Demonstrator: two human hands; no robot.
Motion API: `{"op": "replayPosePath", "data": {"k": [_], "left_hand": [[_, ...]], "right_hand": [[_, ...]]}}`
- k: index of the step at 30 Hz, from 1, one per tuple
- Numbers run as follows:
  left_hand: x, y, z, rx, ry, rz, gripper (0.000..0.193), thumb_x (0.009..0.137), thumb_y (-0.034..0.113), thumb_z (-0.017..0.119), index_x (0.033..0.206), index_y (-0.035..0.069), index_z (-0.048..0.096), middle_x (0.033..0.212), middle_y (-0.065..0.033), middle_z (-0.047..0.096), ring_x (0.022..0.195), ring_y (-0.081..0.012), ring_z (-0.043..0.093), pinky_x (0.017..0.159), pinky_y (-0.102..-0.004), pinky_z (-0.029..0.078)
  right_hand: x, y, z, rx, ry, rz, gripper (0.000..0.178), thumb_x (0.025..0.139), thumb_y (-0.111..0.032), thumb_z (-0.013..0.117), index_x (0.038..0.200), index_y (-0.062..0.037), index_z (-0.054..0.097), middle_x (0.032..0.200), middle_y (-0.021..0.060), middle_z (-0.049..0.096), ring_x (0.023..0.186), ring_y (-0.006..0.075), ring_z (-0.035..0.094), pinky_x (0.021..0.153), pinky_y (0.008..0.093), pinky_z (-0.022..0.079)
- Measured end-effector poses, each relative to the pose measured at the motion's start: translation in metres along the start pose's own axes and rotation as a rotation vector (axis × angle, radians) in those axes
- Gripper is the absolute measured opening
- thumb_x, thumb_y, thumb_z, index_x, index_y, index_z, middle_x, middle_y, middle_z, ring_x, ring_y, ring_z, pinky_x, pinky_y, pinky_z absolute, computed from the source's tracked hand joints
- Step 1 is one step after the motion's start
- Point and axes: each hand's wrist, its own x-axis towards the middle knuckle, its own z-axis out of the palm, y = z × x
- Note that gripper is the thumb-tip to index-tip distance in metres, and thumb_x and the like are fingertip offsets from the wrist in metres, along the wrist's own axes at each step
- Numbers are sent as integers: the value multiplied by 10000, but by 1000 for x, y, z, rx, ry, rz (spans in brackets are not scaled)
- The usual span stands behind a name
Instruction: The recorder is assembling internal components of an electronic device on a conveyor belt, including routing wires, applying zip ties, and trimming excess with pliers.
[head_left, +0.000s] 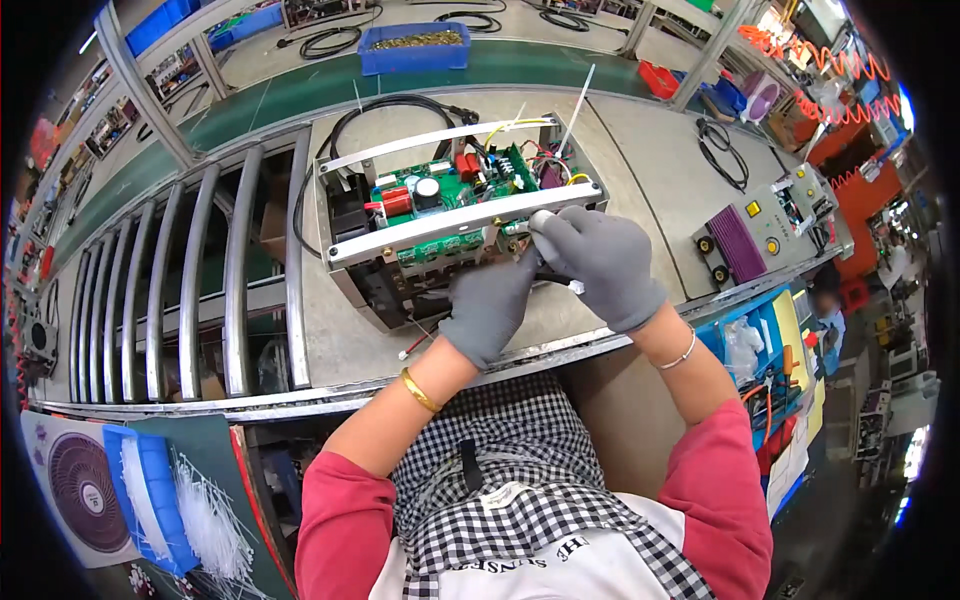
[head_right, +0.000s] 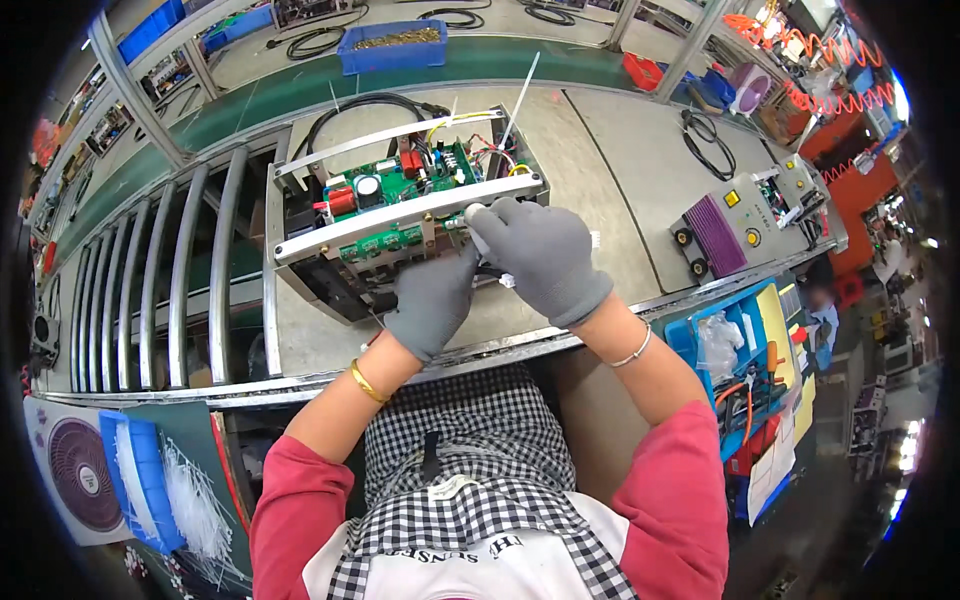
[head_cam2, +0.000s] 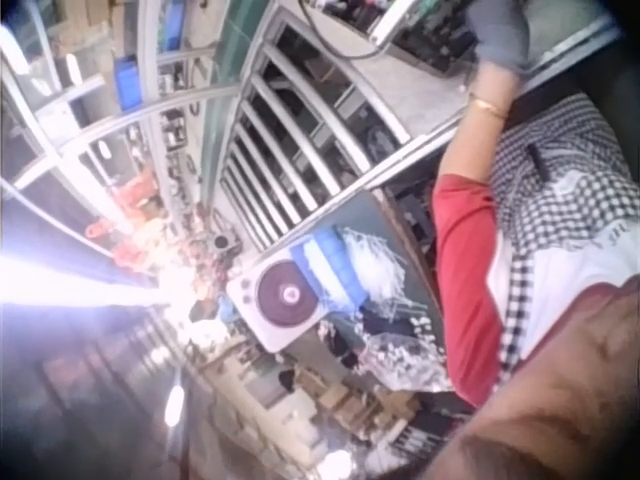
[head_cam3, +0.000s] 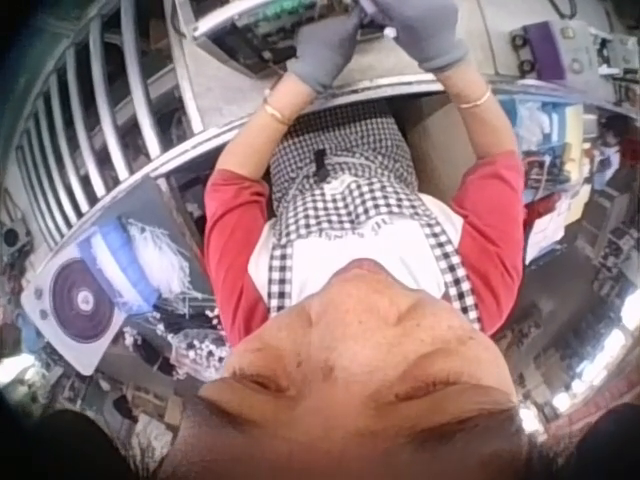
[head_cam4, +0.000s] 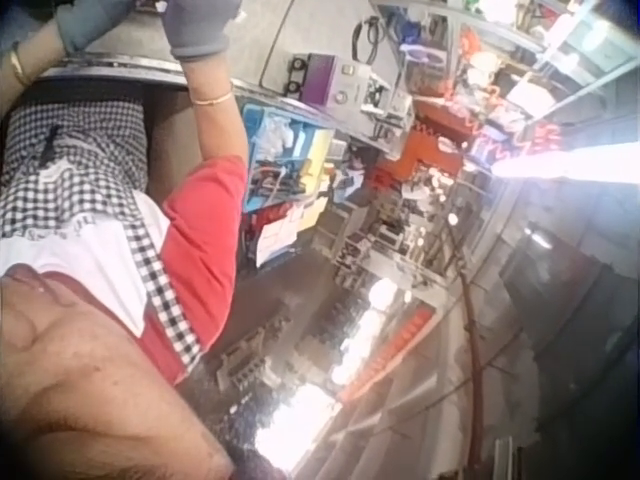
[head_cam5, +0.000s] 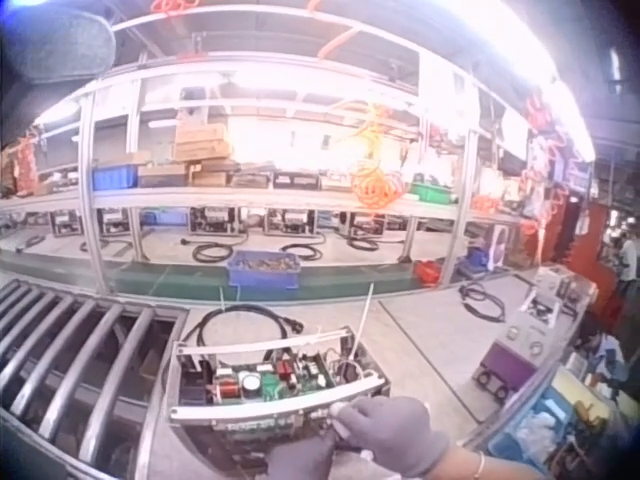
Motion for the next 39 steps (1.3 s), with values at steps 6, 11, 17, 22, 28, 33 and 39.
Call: {"op": "replayPosePath", "data": {"k": [6, 11, 17, 22, 28, 33, 39], "left_hand": [[1, 0, 4, -71, -21, -22, 310, 868, 62, 559, 1165, 147, 585, 684, -89, 652, 602, -273, 684, 470, -415, 521], [1, 1, 4, -158, 11, -11, 188, 815, 50, 599, 995, 101, 606, 698, -106, 632, 629, -304, 662, 496, -438, 504], [2, 3, 4, -125, -79, -59, 186, 824, 56, 601, 1003, 107, 606, 740, -116, 648, 654, -302, 676, 511, -443, 516], [1, 4, 6, -95, -122, -76, 208, 825, 61, 600, 1026, 114, 604, 739, -100, 657, 646, -299, 679, 510, -437, 521], [3, 6, -15, -93, -62, -29, 439, 879, 84, 562, 1312, 140, 514, 725, -90, 674, 638, -299, 691, 502, -453, 528], [-31, 12, -62, -317, -161, -142, 561, 922, 191, 595, 1459, 149, 437, 739, -97, 682, 662, -286, 691, 555, -425, 508], [-61, 12, -76, -1221, -400, -577, 434, 986, 250, 529, 1379, 66, 546, 629, 22, 544, 536, -45, 488, 472, -224, 379]], "right_hand": [[-4, -13, 6, -138, -23, 8, 306, 821, -177, 703, 1120, -126, 662, 770, 34, 599, 649, 213, 630, 509, 349, 468], [-3, -10, 6, -154, -33, -16, 314, 839, -173, 695, 1147, -122, 663, 742, 32, 578, 627, 202, 622, 495, 351, 458], [-4, -7, 9, -140, -30, -64, 340, 845, -153, 690, 1181, -105, 662, 724, 33, 569, 617, 193, 623, 490, 352, 462], [-7, -4, 12, -138, -47, -87, 367, 838, -143, 696, 1200, -98, 654, 714, 42, 568, 612, 201, 623, 488, 357, 467], [-23, -7, 11, -5, -8, 50, 369, 876, -190, 658, 1235, -115, 619, 801, 43, 648, 643, 223, 644, 513, 356, 486], [-63, -9, 3, 353, 11, 346, 261, 903, -229, 668, 1137, -113, 674, 846, 100, 674, 792, 297, 663, 674, 417, 514], [-77, -3, 13, 556, -396, 372, 264, 927, -307, 629, 921, -58, 714, 856, 115, 672, 784, 290, 643, 737, 397, 510]]}}
